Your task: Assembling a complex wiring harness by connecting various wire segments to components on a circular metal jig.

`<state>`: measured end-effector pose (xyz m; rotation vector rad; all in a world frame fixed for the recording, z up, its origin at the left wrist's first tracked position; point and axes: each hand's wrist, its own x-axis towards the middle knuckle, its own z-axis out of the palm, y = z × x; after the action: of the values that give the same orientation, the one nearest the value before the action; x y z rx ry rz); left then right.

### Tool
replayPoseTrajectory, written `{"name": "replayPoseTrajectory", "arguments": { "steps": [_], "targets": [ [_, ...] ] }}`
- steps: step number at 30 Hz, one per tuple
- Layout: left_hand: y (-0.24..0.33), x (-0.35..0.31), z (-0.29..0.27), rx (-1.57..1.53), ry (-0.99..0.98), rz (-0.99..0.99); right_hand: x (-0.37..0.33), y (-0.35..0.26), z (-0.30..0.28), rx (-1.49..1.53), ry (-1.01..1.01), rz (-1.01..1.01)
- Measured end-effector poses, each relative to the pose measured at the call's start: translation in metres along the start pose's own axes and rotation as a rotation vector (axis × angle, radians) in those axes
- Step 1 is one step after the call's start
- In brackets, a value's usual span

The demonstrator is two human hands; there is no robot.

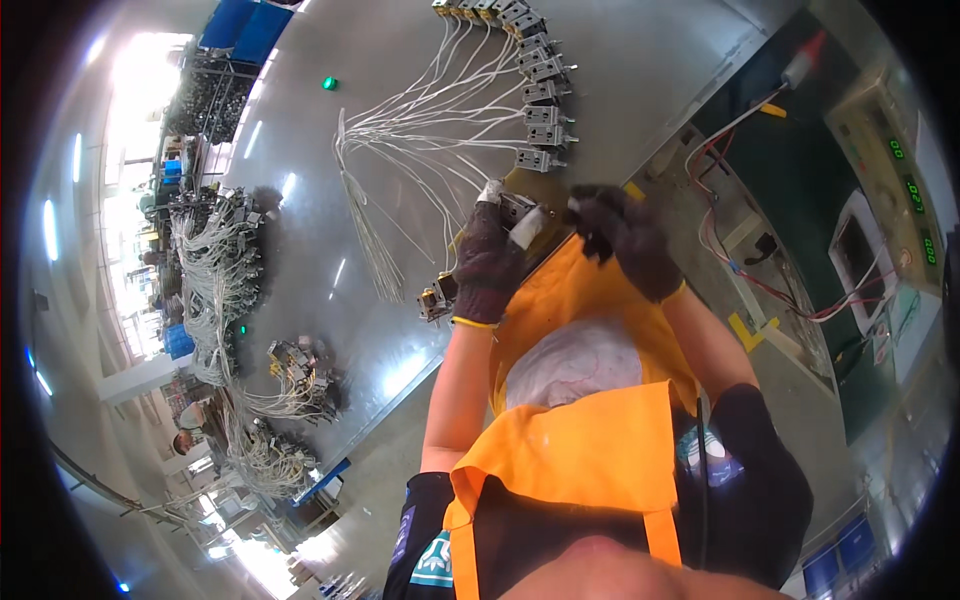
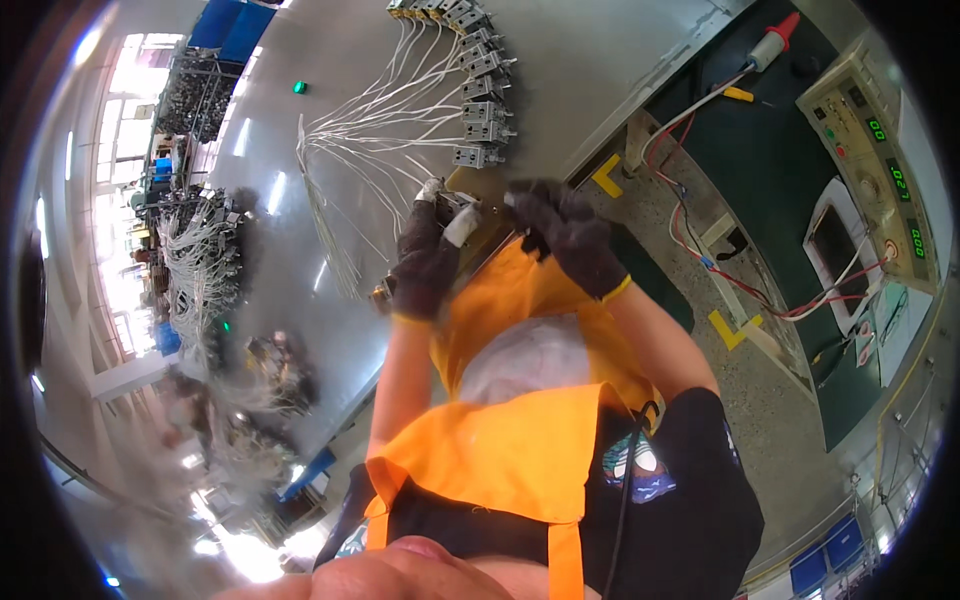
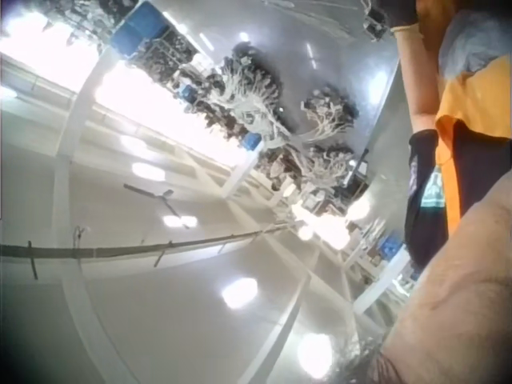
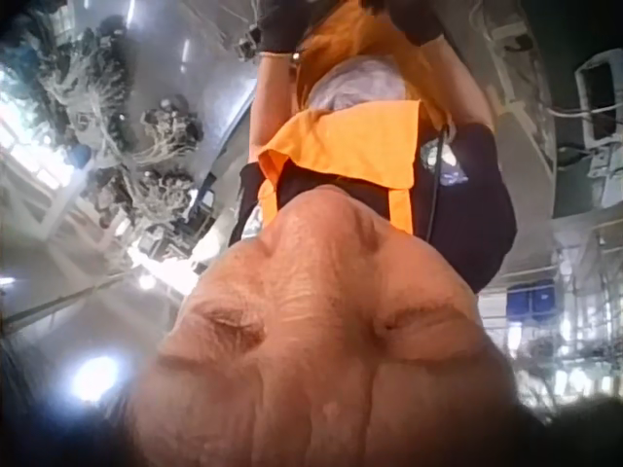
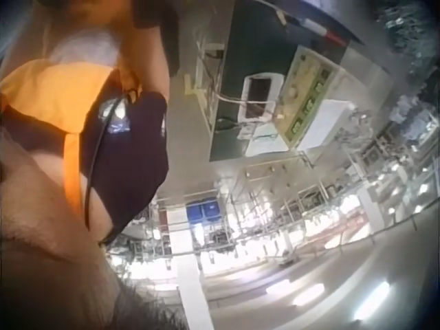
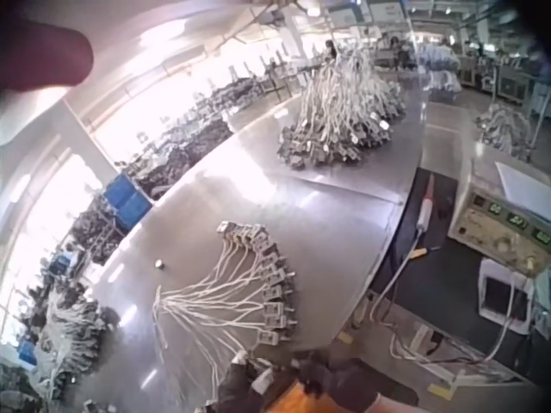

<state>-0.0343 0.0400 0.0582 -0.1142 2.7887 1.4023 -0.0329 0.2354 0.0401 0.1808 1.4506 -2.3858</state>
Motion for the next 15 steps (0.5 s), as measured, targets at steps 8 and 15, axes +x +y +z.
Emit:
{"name": "replayPoseTrajectory", "arguments": {
  "steps": [8, 15],
  "targets": [
    [0.012, 0.006, 0.007, -0.031, 0.102, -0.068, 0.007, 0.032, 0.017, -0.705, 0.036, -0.825],
    [0.013, 0.005, 0.01, 0.131, 0.136, -0.064, 0.019, 0.017, -0.002, -1.127, -0.186, -1.092]
  ]
}}
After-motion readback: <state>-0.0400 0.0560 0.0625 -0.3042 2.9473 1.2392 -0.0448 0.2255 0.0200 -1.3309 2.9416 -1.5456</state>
